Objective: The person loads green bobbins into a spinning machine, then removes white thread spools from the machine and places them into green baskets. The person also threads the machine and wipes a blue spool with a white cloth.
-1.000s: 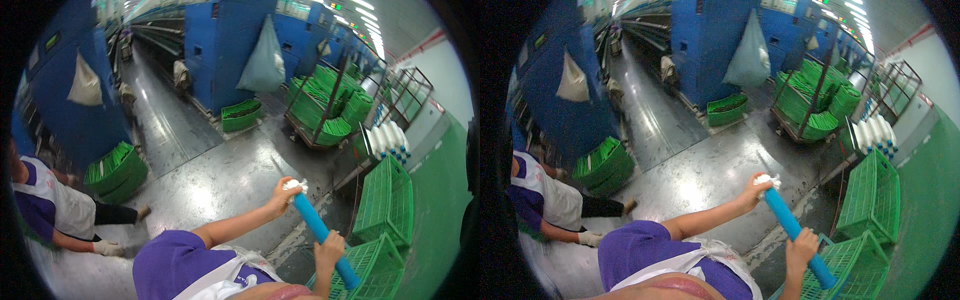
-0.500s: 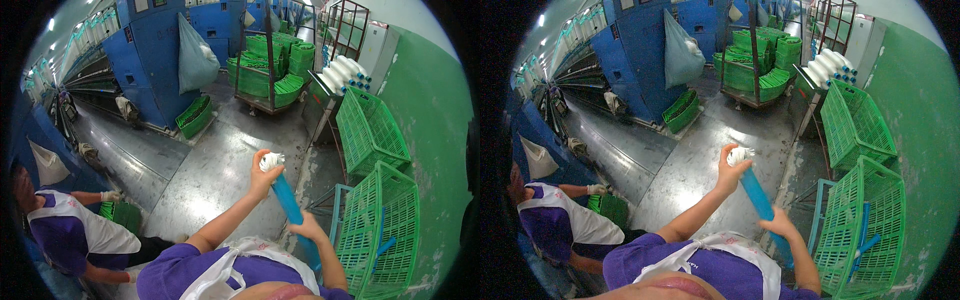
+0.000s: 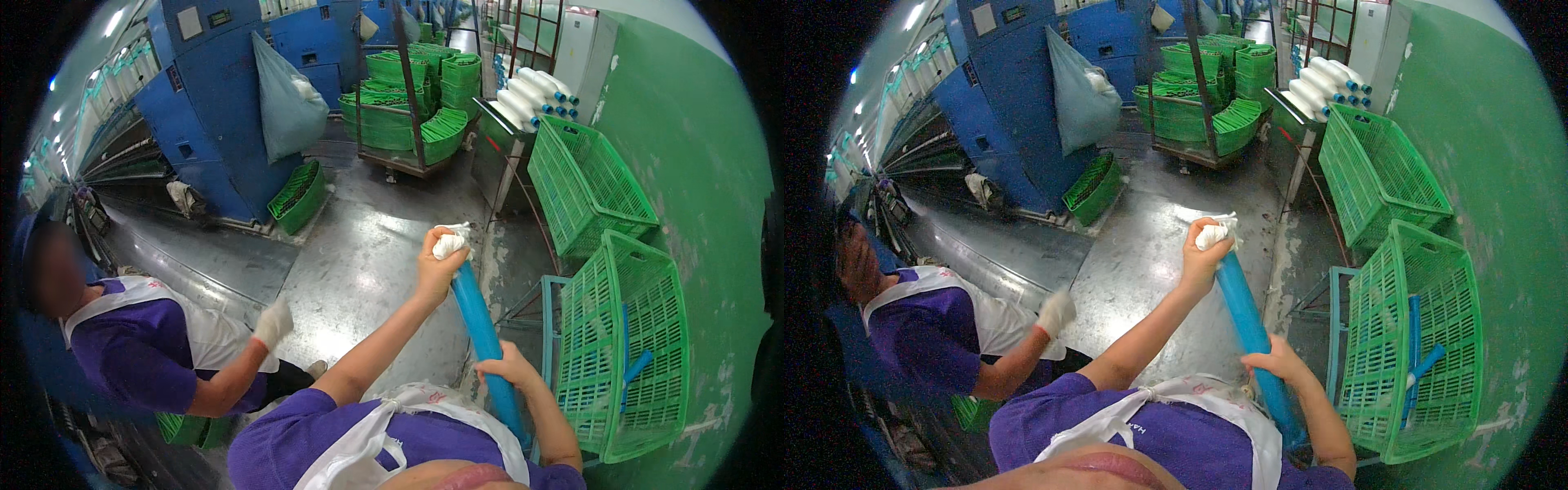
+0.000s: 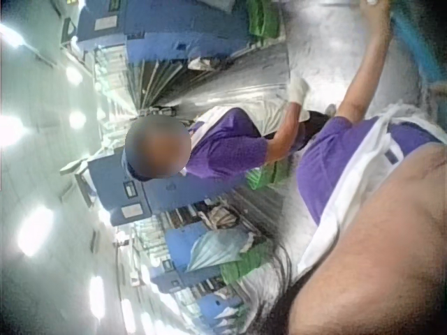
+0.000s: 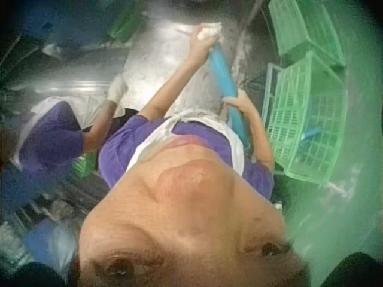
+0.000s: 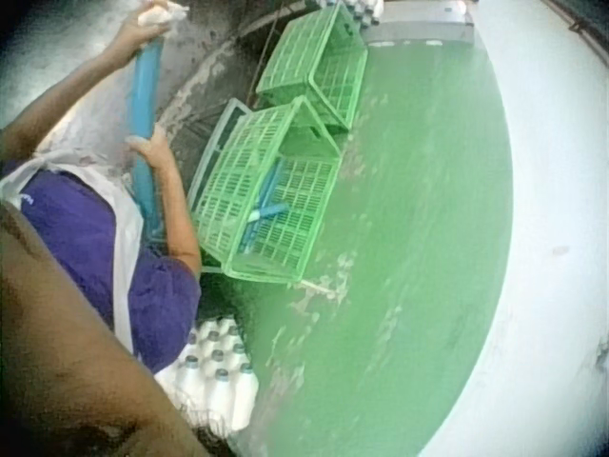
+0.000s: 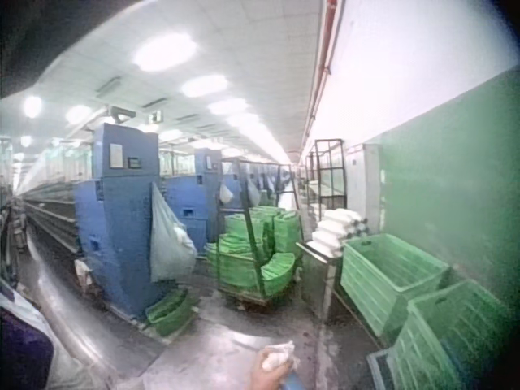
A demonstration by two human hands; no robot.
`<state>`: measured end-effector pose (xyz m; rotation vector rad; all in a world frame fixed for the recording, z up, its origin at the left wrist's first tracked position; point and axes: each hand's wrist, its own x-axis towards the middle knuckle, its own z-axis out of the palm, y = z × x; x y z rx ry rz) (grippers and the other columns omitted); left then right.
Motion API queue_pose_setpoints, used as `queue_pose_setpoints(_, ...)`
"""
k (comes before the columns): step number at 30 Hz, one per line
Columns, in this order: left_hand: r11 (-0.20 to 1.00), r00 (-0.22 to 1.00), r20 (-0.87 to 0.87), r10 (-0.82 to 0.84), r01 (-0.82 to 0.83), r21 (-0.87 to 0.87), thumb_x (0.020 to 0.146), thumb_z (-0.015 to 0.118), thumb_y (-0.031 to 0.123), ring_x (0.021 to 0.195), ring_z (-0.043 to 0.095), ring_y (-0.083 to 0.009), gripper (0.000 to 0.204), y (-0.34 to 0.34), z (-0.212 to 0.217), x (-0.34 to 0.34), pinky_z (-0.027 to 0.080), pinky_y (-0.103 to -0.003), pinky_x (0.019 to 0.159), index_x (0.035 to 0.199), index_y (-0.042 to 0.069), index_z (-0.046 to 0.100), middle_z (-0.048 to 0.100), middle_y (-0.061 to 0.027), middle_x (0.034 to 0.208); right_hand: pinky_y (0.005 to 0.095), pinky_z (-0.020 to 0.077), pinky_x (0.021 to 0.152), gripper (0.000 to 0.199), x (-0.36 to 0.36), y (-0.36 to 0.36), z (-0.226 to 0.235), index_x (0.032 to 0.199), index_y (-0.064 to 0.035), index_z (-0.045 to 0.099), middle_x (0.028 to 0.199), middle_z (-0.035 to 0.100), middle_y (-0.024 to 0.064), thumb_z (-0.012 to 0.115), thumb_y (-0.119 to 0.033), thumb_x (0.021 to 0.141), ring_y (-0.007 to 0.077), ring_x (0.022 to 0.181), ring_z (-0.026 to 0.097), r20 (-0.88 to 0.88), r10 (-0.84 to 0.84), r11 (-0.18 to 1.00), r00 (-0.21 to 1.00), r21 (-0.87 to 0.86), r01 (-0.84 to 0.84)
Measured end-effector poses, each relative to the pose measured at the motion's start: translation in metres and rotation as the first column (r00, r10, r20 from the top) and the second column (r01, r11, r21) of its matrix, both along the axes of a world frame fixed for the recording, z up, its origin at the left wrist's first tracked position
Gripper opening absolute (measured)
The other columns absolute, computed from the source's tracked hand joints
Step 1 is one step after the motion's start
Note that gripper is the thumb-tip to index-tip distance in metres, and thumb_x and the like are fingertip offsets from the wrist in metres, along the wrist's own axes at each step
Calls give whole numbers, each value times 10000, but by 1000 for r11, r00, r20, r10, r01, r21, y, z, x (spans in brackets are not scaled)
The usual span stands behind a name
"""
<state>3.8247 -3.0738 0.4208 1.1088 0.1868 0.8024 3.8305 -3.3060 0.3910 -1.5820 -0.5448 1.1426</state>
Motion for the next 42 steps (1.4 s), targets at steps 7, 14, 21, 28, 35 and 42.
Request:
queue_pose_setpoints(7, 995, 996, -9, -93, 93, -32, 758, 667, -18, 753, 530, -68, 353, -10, 5, 4, 441, -221, 616, 1015, 107, 460, 539, 17, 859, 340, 508, 588, 378, -12, -5, 0, 979, -2, 556, 764, 624, 135, 696, -193, 684, 206, 659, 619, -566, 206, 955, 799, 293, -38)
queue_pose_setpoints(14, 995, 999, 32, 12, -16, 99, 709, 675, -8, 773, 553, -76, 314, 3, -3, 7, 457, -242, 654, 956, 128, 537, 551, 31, 824, 328, 490, 551, 295, -19, 2, -1, 855, 9, 540, 663, 599, 115, 700, -128, 649, 213, 553, 583, 10, -76, 995, 997, 69, 75)
queue_pose_setpoints(21, 914, 956, 56, 287, -291, 284, 689, 708, 39, 869, 496, -102, 330, 8, -17, -4, 408, -258, 753, 959, 123, 539, 489, 5, 974, 375, 500, 562, 336, -24, 18, -12, 911, 7, 532, 709, 586, 128, 690, -143, 655, 233, 619, 594, 152, -83, 987, 985, -122, 102)
queue_pose_setpoints(28, 976, 983, -33, 178, -173, 130, 642, 720, 9, 906, 508, -113, 320, 33, -32, -21, 415, -259, 782, 909, 103, 570, 487, 7, 999, 349, 502, 560, 337, -27, 27, -14, 913, 26, 558, 723, 620, 150, 703, -135, 654, 246, 611, 624, -605, 110, 988, 788, 151, -21)
queue_pose_setpoints(35, 962, 968, -59, 243, -232, 147, 670, 661, 12, 928, 533, -140, 291, 51, -43, -37, 442, -267, 786, 946, 73, 592, 525, -53, 1044, 349, 514, 583, 336, -20, 42, -18, 907, 29, 556, 722, 619, 138, 724, -156, 682, 215, 605, 613, 237, 91, 995, 967, -69, -77)
queue_pose_setpoints(42, 969, 965, -102, 243, -238, 62, 696, 700, 37, 853, 555, -125, 274, 51, -44, -26, 469, -268, 722, 935, 63, 568, 546, -23, 980, 341, 522, 624, 413, -16, 42, -24, 982, 21, 526, 807, 622, 131, 739, -192, 699, 200, 659, 622, -374, 90, 989, 923, -73, -127)
